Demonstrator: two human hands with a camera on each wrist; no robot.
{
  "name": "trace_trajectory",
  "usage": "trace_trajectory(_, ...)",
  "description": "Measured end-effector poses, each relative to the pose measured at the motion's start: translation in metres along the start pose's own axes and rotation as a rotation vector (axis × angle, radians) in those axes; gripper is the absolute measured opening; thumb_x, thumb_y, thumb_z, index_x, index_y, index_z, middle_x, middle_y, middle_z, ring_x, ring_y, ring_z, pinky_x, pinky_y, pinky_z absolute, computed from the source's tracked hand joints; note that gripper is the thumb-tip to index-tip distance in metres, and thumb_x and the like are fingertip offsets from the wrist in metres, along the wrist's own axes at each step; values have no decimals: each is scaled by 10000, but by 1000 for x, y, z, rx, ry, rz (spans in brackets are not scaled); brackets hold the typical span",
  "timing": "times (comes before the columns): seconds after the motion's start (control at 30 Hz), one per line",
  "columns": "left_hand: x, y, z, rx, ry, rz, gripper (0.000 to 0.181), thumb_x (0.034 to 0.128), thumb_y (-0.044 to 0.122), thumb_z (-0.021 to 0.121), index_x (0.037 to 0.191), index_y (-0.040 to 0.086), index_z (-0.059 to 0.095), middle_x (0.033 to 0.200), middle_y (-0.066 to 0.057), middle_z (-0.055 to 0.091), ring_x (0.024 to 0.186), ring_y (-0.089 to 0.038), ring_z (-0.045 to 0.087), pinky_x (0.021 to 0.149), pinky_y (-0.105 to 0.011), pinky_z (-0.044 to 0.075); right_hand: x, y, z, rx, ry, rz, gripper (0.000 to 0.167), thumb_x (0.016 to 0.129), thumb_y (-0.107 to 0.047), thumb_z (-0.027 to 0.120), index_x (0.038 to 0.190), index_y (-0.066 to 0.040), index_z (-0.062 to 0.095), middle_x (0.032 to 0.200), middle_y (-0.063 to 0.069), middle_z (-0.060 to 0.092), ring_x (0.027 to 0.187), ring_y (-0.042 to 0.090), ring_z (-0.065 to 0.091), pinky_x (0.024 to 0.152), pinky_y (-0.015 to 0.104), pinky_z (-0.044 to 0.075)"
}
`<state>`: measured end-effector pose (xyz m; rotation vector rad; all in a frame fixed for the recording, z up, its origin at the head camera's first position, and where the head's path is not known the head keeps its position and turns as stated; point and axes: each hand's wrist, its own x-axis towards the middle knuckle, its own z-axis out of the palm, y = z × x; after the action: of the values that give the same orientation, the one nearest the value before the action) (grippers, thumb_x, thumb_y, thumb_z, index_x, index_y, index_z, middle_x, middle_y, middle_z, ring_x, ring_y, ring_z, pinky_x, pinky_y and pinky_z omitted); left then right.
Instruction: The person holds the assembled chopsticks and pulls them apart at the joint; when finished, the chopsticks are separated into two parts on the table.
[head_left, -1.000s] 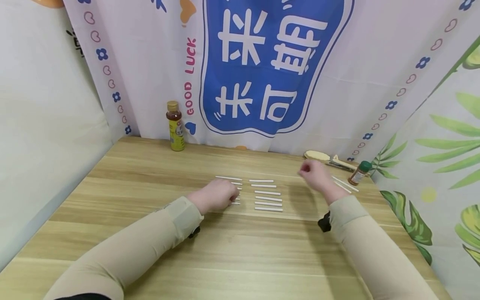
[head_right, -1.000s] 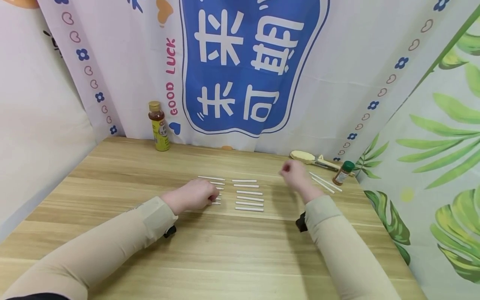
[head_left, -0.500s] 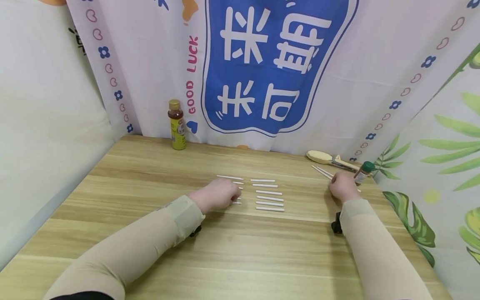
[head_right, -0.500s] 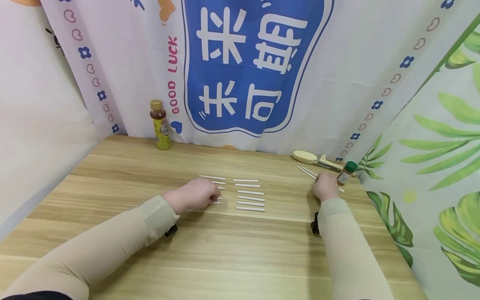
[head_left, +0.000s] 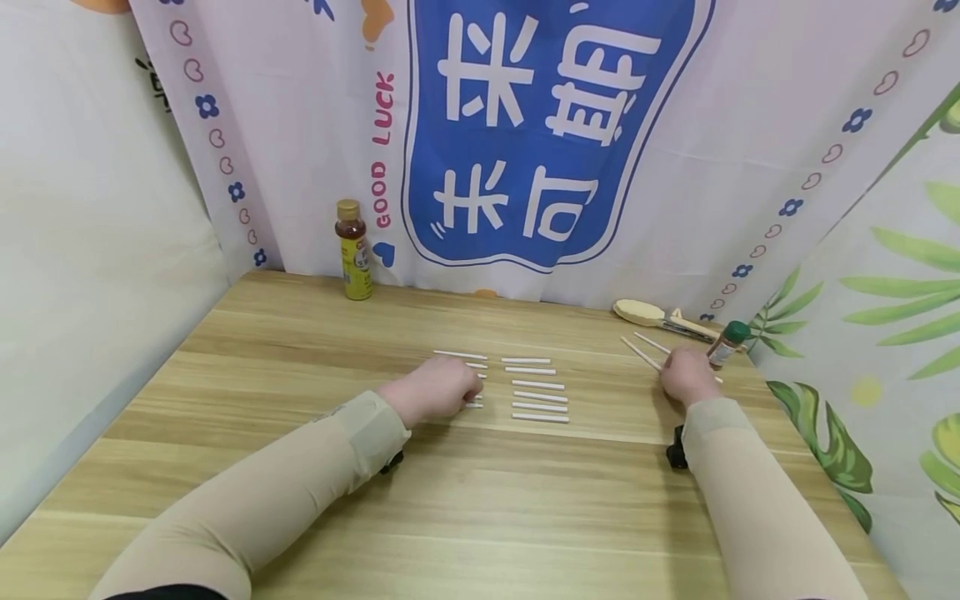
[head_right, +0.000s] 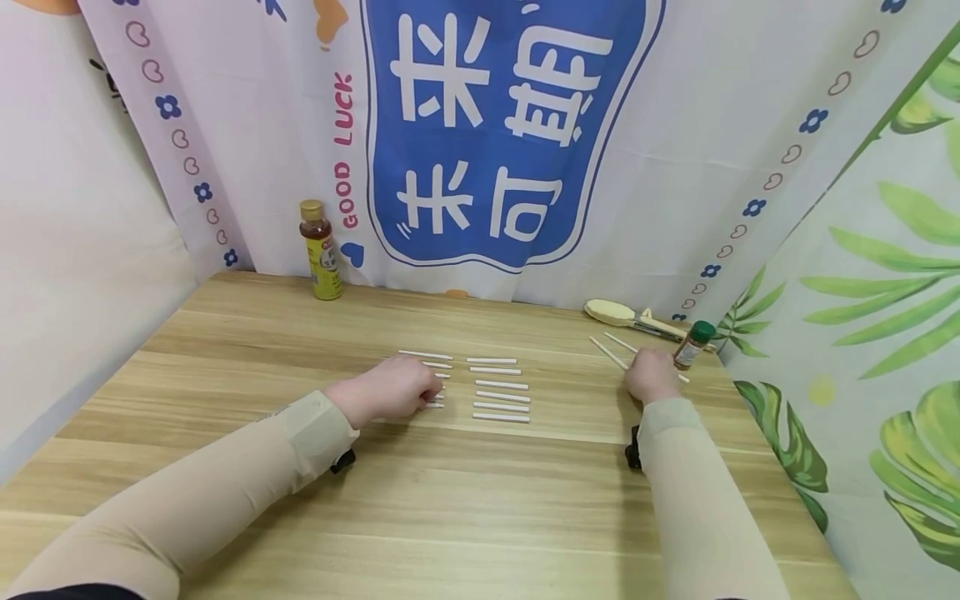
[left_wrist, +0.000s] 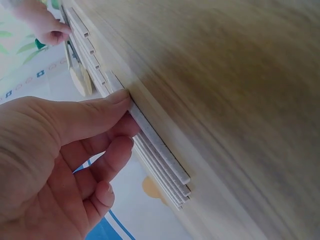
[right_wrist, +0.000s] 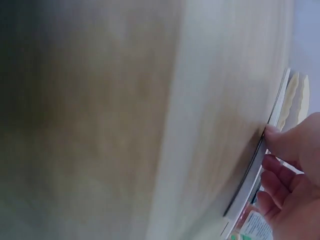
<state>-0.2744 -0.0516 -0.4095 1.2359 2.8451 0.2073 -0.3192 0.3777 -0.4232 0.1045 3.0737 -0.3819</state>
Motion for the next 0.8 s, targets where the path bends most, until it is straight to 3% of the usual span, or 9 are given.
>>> trace_trajectory(0.1, 0, 0, 0, 6, -4, -2, 332, 870, -9, 638, 627, 189, 529, 620, 75, 487, 613, -123, 454, 616, -305, 419, 1, -11, 2, 24, -20, -41, 175, 962, -75, 485, 964, 79, 568, 914, 229, 578, 895, 407, 546, 821, 539, 436)
trace_trajectory(0.27, 0, 0, 0, 14, -8, 2, 317, 877, -7, 634, 640, 183, 544, 632, 71, 492, 622, -127, 454, 616, -309, 419, -3, -49, 2, 182, 2, -114, 97, 997, -60, 469, 981, 27, 509, 858, 154, 550, 762, 293, 528, 670, 420, 450)
trace_trajectory(0.43, -1, -1, 0, 15, 8, 11, 276, 876, 11, 655, 668, 174, 575, 650, 79, 508, 629, -128, 475, 629, -320, 438, -19, -101, 0, 262, 49, -283, 45, 991, -24, 518, 958, 7, 513, 845, 127, 556, 744, 255, 524, 659, 395, 453)
trace_trajectory(0.63, -5, -1, -4, -38, 0, -21, 263, 894, 52, 668, 692, 173, 553, 658, 67, 512, 621, -124, 475, 609, -309, 439, -47, -152, -4, 301, -12, -473, 59, 986, -2, 544, 940, -19, 511, 836, 98, 547, 738, 225, 514, 661, 382, 452)
trace_trajectory(0.7, -6, 0, -10, -92, 26, -46, 257, 910, 71, 661, 706, 177, 546, 663, 59, 515, 614, -122, 475, 592, -300, 435, -54, -162, -4, 298, -34, -524, 75, 986, 6, 544, 931, -29, 507, 830, 87, 542, 728, 212, 507, 654, 374, 447)
trace_trajectory(0.8, -5, 3, -20, -155, 141, -47, 206, 932, 134, 677, 767, 183, 564, 719, 61, 519, 639, -116, 488, 595, -290, 438, -63, -172, -3, 288, -52, -568, 99, 985, -1, 558, 922, -57, 505, 818, 59, 536, 711, 188, 503, 639, 358, 447)
